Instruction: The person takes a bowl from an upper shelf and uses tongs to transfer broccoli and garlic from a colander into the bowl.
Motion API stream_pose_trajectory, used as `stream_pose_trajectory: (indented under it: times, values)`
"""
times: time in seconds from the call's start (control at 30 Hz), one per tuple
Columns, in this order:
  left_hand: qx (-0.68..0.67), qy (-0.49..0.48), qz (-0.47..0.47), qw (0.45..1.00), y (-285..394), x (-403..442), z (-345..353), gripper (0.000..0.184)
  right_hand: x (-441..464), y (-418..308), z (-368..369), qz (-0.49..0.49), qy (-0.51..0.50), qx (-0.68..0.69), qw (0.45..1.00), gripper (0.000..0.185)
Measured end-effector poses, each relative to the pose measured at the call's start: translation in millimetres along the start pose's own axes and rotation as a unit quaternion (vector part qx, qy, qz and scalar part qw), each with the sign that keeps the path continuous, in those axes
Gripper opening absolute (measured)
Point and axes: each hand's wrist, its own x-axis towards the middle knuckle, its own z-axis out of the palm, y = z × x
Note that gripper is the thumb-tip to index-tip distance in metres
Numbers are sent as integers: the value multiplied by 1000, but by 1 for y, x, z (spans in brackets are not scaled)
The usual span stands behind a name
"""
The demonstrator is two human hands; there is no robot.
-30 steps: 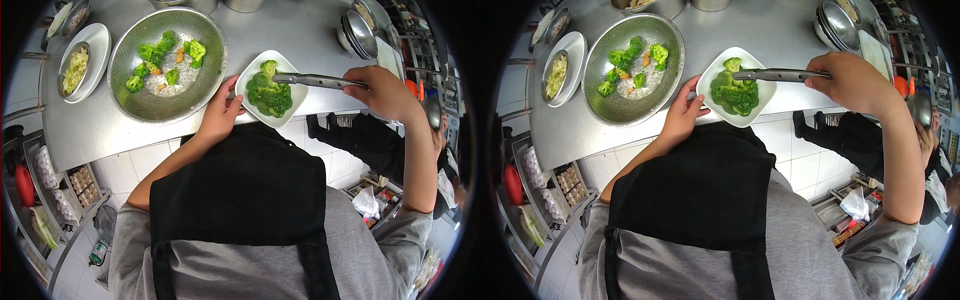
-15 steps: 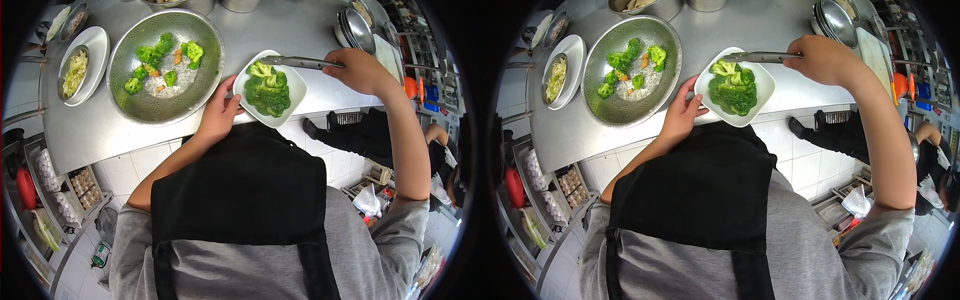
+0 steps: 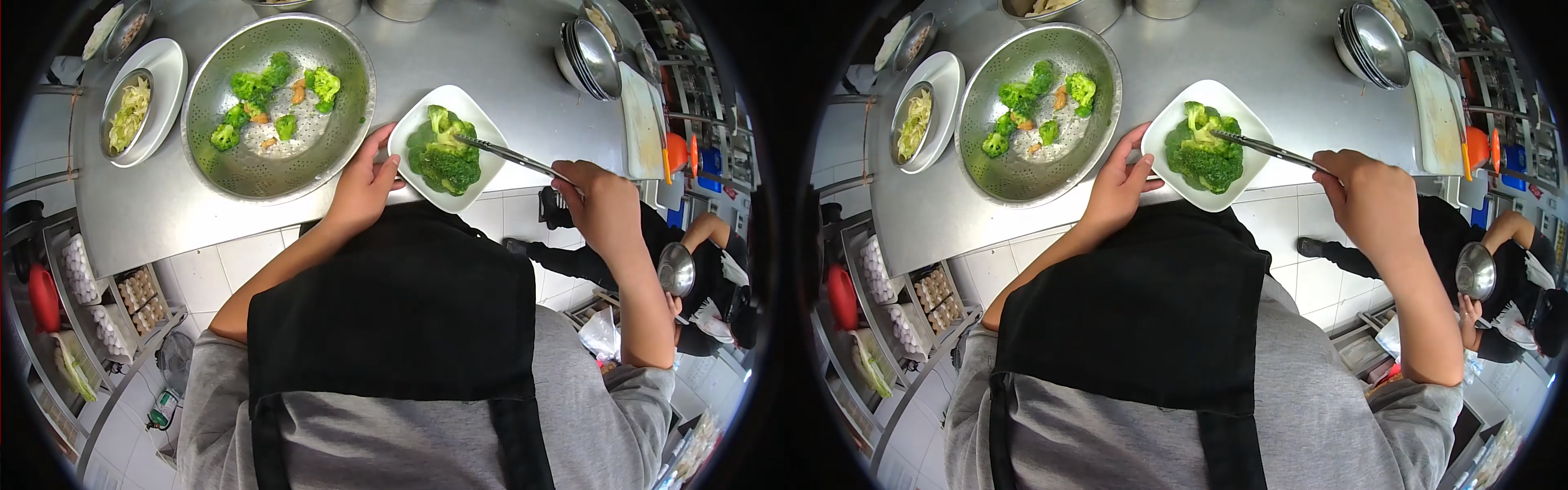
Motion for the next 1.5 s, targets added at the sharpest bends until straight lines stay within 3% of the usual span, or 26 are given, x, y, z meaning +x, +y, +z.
stream_pose_trajectory:
  times: [0.27,0.53,0.63,0.87,1.1,1.33,1.5]
  values:
    - [16,0,1,1000,-2,2,0,47,-18,2,-1,-37,60,-168,983,17]
    - [10,-2,3,1000,1,1,0,48,7,9,14,-105,99,-204,968,31]
    - [14,3,2,1000,0,1,1,48,7,8,5,-96,80,-183,975,27]
    - [9,-4,-3,1000,-1,1,0,47,14,10,-9,5,15,17,1000,25]
    - [8,5,7,1000,-1,1,1,46,34,32,17,-9,-32,80,996,29]
    - [13,-1,7,1000,-4,2,-2,46,34,24,-2,14,-34,114,993,29]
    - [13,14,66,998,-10,11,-1,44,54,-10,-6,-60,63,189,978,29]
